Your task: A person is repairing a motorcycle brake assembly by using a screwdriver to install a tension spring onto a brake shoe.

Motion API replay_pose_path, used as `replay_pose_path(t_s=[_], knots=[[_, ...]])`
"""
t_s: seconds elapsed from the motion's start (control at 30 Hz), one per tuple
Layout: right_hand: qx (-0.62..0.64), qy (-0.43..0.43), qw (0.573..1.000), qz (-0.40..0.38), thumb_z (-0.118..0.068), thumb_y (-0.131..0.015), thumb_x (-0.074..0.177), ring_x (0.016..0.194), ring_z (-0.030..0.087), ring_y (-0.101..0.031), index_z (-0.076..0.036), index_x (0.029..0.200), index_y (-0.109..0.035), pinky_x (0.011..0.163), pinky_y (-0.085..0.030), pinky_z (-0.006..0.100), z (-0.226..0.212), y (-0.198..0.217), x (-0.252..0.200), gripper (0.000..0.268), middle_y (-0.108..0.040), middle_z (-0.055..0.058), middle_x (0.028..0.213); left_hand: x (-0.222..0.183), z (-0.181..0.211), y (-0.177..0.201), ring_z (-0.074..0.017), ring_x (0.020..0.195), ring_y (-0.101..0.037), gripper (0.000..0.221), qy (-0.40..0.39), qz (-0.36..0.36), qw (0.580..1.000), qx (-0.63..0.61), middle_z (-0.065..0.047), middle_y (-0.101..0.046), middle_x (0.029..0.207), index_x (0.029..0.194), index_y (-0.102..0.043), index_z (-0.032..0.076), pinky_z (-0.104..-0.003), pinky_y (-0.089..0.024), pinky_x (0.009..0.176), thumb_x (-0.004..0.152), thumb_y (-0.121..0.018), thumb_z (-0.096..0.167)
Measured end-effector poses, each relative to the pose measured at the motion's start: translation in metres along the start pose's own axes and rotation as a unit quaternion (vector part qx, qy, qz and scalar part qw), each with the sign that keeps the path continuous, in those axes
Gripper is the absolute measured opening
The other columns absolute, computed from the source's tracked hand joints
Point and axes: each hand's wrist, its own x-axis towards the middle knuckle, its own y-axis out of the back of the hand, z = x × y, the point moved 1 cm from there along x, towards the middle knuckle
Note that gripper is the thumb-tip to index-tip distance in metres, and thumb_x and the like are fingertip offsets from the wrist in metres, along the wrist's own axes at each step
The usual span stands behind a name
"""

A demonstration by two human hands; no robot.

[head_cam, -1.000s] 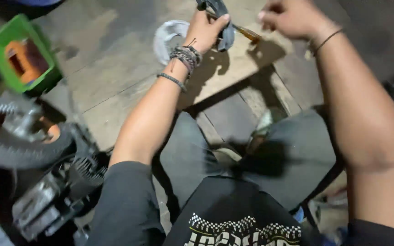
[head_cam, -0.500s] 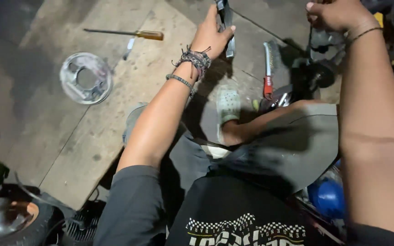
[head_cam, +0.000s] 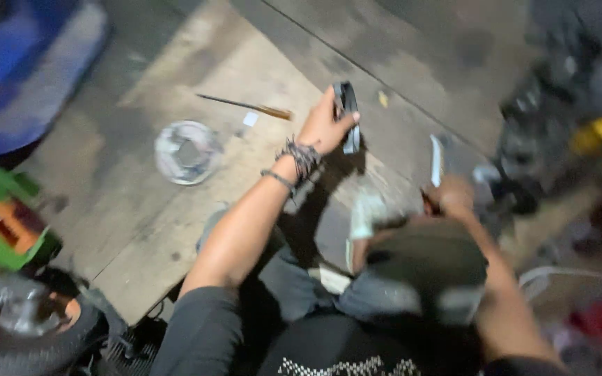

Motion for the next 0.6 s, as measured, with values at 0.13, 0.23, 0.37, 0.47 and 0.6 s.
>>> replay_pose_path(t_s=[0.13, 0.23, 0.37, 0.47, 0.6], knots=[[-0.022, 0.014, 1.000, 0.011, -0.048, -0.062, 0.095, 0.103, 0.038, -0.076, 0.000, 0.109, -0.081, 0.074, -0.061, 0.047, 0.019, -0.017, 0.014, 0.054, -0.081, 0.021, 0.102, -0.031, -0.047, 0.067, -0.0440, 0.114, -0.065, 0.053, 0.025, 0.093, 0.995, -0.012, -0.024, -0.069, 0.115, 0.134, -0.050, 0.015, -0.053, -0.055, 0.098, 0.090, -0.073, 0.036], [0.022, 0.002, 0.996, 0.085, -0.048, -0.059, 0.095, 0.100, 0.039, -0.076, -0.001, 0.107, -0.081, 0.073, -0.059, 0.049, -0.017, -0.014, 0.027, 0.054, -0.080, 0.021, 0.099, -0.061, -0.072, 0.114, -0.0428, 0.113, -0.066, 0.057, 0.032, 0.135, 0.990, -0.006, -0.023, -0.070, 0.115, 0.135, -0.050, 0.016, -0.052, -0.055, 0.099, 0.087, -0.075, 0.035], [0.098, -0.031, 0.979, 0.174, -0.048, -0.055, 0.095, 0.096, 0.041, -0.075, -0.002, 0.105, -0.082, 0.073, -0.057, 0.053, -0.042, -0.020, 0.045, 0.054, -0.078, 0.021, 0.096, -0.111, -0.081, 0.167, -0.0364, 0.107, -0.069, 0.056, 0.053, 0.192, 0.980, -0.026, -0.018, -0.073, 0.106, 0.132, -0.052, 0.016, -0.048, -0.057, 0.094, 0.086, -0.076, 0.036], [0.161, -0.066, 0.955, 0.240, -0.048, -0.052, 0.096, 0.094, 0.042, -0.074, -0.003, 0.103, -0.082, 0.072, -0.055, 0.055, -0.036, -0.024, 0.076, 0.054, -0.077, 0.022, 0.093, -0.140, -0.095, 0.195, -0.0363, 0.107, -0.070, 0.059, 0.070, 0.220, 0.973, -0.027, -0.018, -0.073, 0.105, 0.135, -0.050, 0.016, -0.049, -0.057, 0.094, 0.086, -0.075, 0.039], [0.206, 0.062, 0.920, 0.327, -0.045, -0.071, 0.087, 0.093, 0.039, -0.072, -0.008, 0.099, -0.076, 0.076, -0.055, 0.046, -0.133, 0.017, 0.069, 0.039, -0.072, 0.018, 0.089, -0.162, -0.106, 0.226, -0.0336, 0.115, -0.068, 0.065, 0.123, 0.266, 0.955, -0.050, -0.017, -0.074, 0.109, 0.141, -0.047, 0.018, -0.047, -0.053, 0.101, 0.087, -0.073, 0.042]])
